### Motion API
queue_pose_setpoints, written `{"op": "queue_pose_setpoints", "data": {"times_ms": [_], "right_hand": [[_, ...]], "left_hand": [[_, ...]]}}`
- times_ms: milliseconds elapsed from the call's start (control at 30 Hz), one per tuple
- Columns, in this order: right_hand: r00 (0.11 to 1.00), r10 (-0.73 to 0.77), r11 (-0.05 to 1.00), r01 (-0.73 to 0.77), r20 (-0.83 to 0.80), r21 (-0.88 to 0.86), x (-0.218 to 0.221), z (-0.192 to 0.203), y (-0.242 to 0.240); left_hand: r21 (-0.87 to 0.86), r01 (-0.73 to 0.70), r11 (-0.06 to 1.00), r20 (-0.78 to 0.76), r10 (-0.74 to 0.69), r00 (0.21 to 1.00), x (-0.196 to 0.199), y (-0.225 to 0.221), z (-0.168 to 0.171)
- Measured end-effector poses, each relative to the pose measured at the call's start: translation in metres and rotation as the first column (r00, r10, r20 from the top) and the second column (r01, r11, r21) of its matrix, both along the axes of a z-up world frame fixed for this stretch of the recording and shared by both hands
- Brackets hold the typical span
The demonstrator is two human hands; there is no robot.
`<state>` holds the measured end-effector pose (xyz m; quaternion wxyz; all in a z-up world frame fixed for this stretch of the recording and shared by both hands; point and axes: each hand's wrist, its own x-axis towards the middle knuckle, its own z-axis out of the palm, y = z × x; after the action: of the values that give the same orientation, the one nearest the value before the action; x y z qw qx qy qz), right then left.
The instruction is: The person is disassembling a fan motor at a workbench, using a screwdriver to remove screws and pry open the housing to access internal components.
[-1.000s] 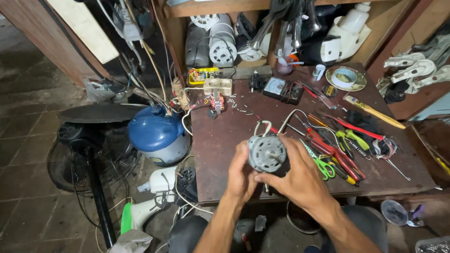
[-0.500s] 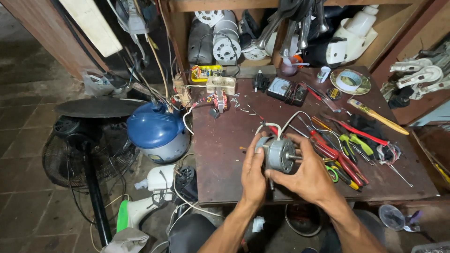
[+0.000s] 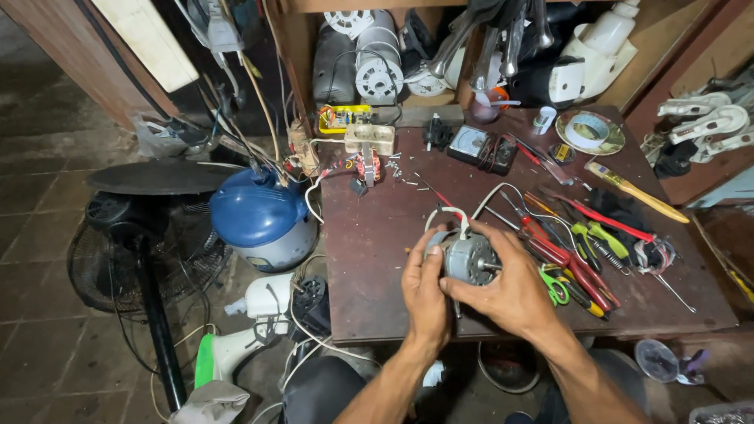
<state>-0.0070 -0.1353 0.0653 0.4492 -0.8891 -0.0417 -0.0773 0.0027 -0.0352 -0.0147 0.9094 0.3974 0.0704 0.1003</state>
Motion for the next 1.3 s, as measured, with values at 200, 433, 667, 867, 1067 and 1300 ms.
{"op": "queue_pose_setpoints", "data": {"times_ms": [200, 433, 667, 867, 1067, 1300], "right_hand": [[0.999, -0.028, 0.997, 0.026, -0.031, -0.068, 0.0, -0.005, 0.007], [0.996, -0.092, 0.994, 0.092, 0.01, -0.059, -0.002, -0.017, 0.011], [0.999, -0.025, 0.999, 0.026, 0.023, -0.044, -0.002, -0.012, 0.009], [0.996, -0.089, 0.994, 0.09, 0.018, -0.065, -0.006, -0.013, 0.013], [1.0, -0.024, 0.995, 0.025, 0.015, -0.093, -0.005, -0.007, 0.012], [0.999, -0.044, 0.998, 0.045, 0.011, -0.054, -0.005, -0.007, 0.016]], "left_hand": [[-0.202, -0.022, 0.979, -0.038, 0.014, 0.999, 0.003, 0.002, 0.006], [-0.212, -0.091, 0.973, -0.137, 0.062, 0.989, -0.001, 0.005, 0.019], [-0.172, -0.099, 0.98, -0.171, 0.07, 0.983, -0.006, 0.007, 0.027], [-0.212, -0.114, 0.971, -0.169, 0.078, 0.983, -0.009, 0.003, 0.03], [-0.191, -0.068, 0.979, -0.193, 0.03, 0.981, -0.017, 0.012, 0.05], [-0.216, -0.087, 0.972, -0.201, 0.043, 0.979, -0.016, 0.01, 0.044]]}}
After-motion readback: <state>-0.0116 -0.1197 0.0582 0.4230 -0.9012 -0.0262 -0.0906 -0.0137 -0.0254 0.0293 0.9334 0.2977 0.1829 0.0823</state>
